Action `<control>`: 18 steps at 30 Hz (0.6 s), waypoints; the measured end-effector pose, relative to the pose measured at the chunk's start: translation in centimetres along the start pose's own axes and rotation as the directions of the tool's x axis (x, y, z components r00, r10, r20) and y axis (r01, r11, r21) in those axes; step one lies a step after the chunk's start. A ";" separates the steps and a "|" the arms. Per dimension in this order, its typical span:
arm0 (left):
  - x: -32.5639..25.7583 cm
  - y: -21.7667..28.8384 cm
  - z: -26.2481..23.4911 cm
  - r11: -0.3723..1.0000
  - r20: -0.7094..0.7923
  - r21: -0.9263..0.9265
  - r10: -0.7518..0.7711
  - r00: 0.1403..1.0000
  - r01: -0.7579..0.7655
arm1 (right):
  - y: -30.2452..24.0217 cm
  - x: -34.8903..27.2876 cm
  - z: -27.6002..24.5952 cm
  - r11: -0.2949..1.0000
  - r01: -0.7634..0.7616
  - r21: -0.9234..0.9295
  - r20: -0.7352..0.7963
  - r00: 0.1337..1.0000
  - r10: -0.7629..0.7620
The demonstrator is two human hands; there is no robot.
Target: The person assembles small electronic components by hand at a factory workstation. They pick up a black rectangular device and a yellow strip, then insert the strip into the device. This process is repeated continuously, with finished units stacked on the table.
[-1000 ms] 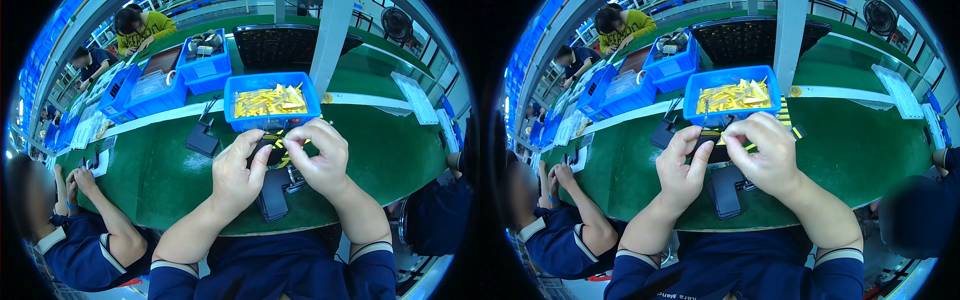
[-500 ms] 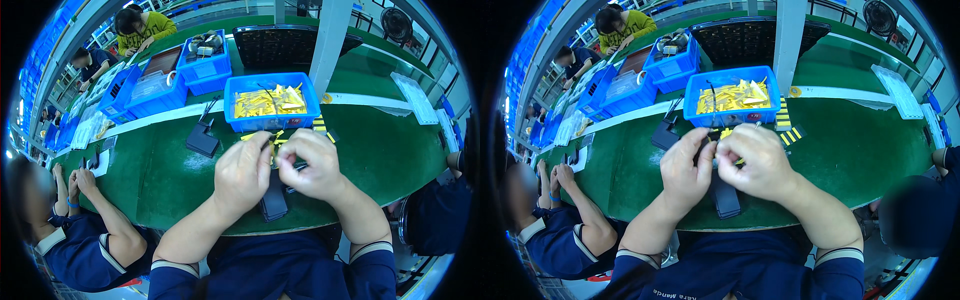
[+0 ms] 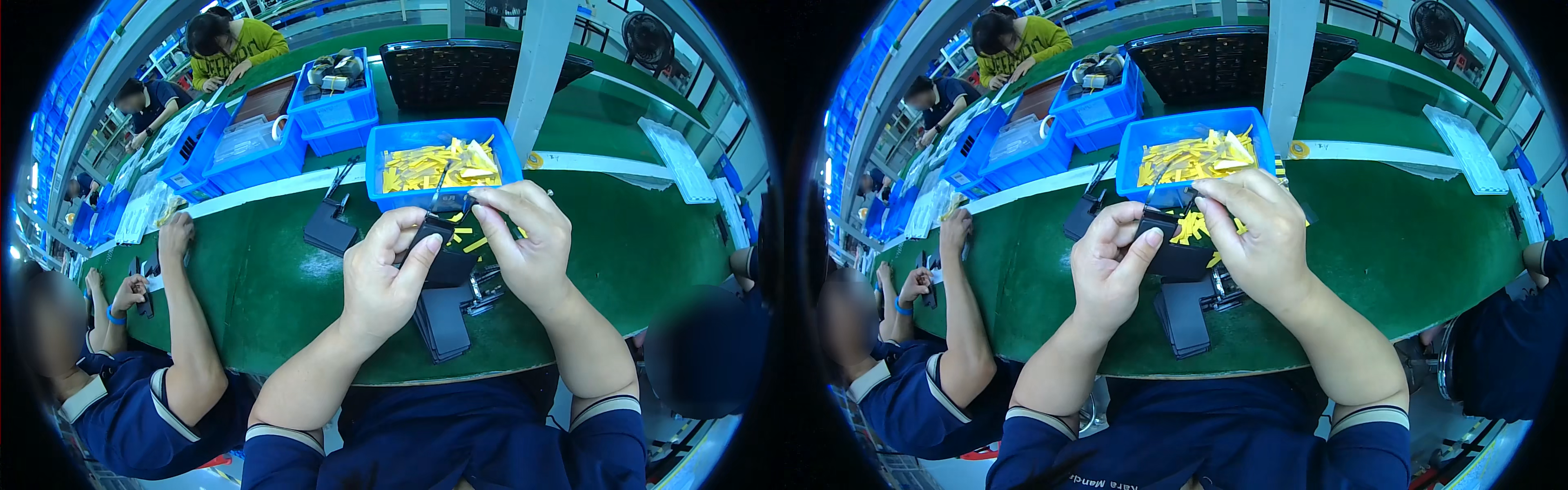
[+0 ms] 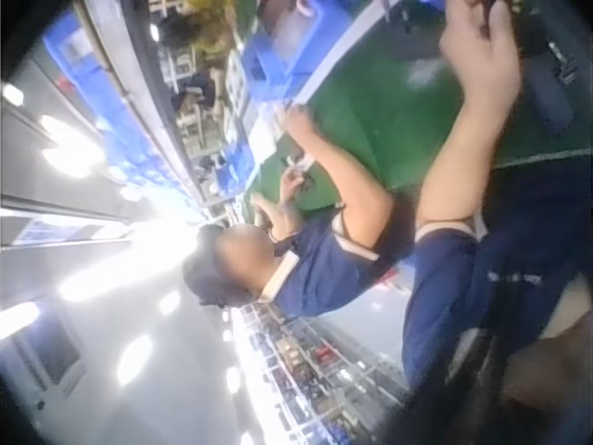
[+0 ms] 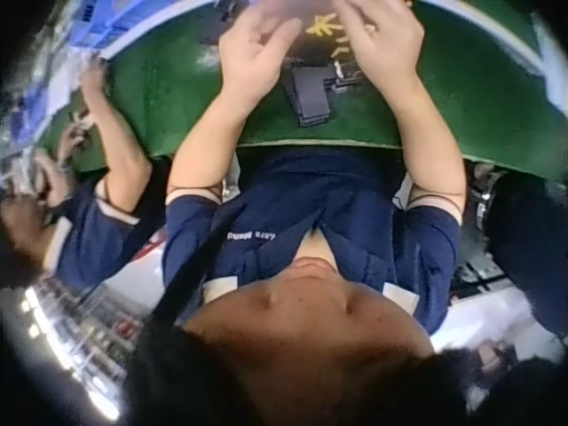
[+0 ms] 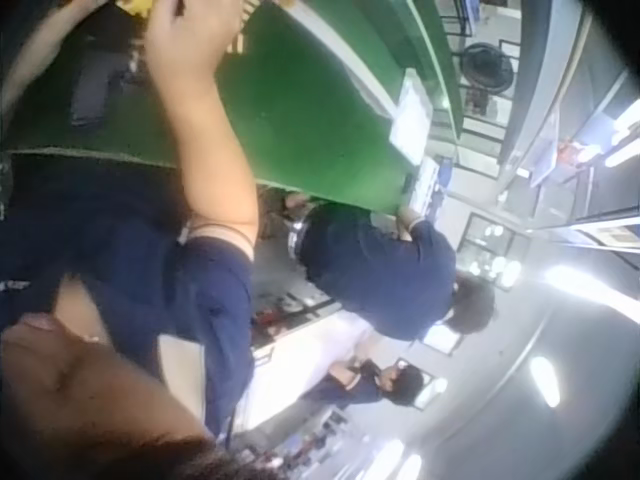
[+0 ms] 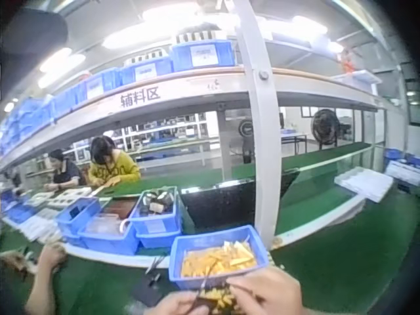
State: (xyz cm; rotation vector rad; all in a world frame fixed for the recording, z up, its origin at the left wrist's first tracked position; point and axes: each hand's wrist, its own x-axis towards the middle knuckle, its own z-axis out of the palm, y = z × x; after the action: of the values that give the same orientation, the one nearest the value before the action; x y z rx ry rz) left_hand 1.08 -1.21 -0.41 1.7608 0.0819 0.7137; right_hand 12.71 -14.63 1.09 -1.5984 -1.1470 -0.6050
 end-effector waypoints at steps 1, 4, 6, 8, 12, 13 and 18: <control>0.0 0.0 -0.2 1.000 0.034 0.020 -0.016 0.999 0.015 | 0.0 0.0 0.0 1.000 -0.011 0.014 0.013 1.000 0.011; 0.1 -0.5 0.4 0.998 -0.060 -0.065 0.015 0.998 -0.019 | -0.3 0.0 -0.1 0.996 -0.059 0.061 0.062 0.997 0.055; 0.1 -0.4 0.3 0.997 -0.060 -0.072 0.001 0.998 -0.005 | -0.4 -0.1 -0.2 0.989 -0.112 0.093 0.108 0.989 0.102; 0.2 -0.3 0.4 0.994 -0.051 -0.103 -0.027 0.998 0.022 | -0.2 -0.2 -0.2 0.982 -0.139 0.131 0.118 0.985 0.123; 0.2 0.1 0.3 0.982 -0.022 -0.167 -0.088 0.996 0.083 | -0.3 -0.2 -0.1 0.976 -0.155 0.151 0.129 0.982 0.136; 0.2 0.1 0.3 0.980 -0.016 -0.175 -0.098 0.995 0.094 | -0.3 -0.2 -0.1 0.980 -0.142 0.139 0.125 0.984 0.125; 0.1 0.2 0.4 0.973 0.008 -0.191 -0.130 0.991 0.129 | -0.4 -0.3 0.0 0.994 -0.079 0.080 0.093 0.993 0.072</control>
State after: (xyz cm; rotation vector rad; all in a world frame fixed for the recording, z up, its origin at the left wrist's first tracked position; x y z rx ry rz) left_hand 1.27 -1.54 -0.28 1.5550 0.1265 0.6099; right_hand 12.21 -14.74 1.05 -1.6029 -1.1573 -0.4343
